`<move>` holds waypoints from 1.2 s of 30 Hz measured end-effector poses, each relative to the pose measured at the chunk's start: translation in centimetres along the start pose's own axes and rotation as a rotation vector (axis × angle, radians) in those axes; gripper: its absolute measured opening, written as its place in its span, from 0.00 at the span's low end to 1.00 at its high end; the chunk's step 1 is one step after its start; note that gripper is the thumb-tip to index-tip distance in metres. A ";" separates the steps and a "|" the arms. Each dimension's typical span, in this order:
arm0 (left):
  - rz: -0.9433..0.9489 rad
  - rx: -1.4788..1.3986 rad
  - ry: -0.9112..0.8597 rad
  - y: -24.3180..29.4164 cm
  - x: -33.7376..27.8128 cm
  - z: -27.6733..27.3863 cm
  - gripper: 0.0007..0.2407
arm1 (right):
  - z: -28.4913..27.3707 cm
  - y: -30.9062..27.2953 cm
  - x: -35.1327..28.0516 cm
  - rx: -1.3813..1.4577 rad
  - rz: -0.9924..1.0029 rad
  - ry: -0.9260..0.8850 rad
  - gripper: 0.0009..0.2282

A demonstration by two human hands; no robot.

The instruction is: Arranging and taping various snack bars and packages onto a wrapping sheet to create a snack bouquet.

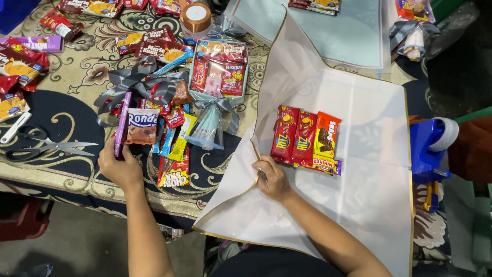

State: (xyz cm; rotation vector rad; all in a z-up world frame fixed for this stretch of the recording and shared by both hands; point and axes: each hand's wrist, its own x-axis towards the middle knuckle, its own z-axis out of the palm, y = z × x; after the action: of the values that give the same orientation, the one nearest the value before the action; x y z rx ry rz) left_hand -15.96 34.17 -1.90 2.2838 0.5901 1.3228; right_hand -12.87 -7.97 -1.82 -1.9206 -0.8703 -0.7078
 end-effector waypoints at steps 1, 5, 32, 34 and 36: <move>0.000 0.000 0.000 0.1 -0.2 -0.1 0.14 | 0.0 0.0 0.0 0.000 0.000 0.000 0.04; 0.088 0.078 0.042 0.5 -0.5 0.0 0.14 | -0.1 0.0 0.0 0.009 0.009 -0.013 0.04; 0.166 0.138 -0.383 6.8 -0.2 2.6 0.19 | -0.3 0.0 -0.1 0.017 -0.021 -0.014 0.04; 0.189 0.130 -0.280 6.7 1.3 3.6 0.15 | -0.3 -0.2 0.0 0.005 -0.020 -0.014 0.03; 0.257 0.062 -0.223 7.4 3.5 4.7 0.12 | -0.4 -0.3 0.1 -0.010 -0.019 -0.034 0.05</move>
State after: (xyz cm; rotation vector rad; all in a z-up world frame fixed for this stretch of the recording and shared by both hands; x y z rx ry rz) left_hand -9.17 29.32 2.56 2.5812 0.2732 1.1491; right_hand -13.09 -8.18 -1.47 -1.9409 -0.9092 -0.6937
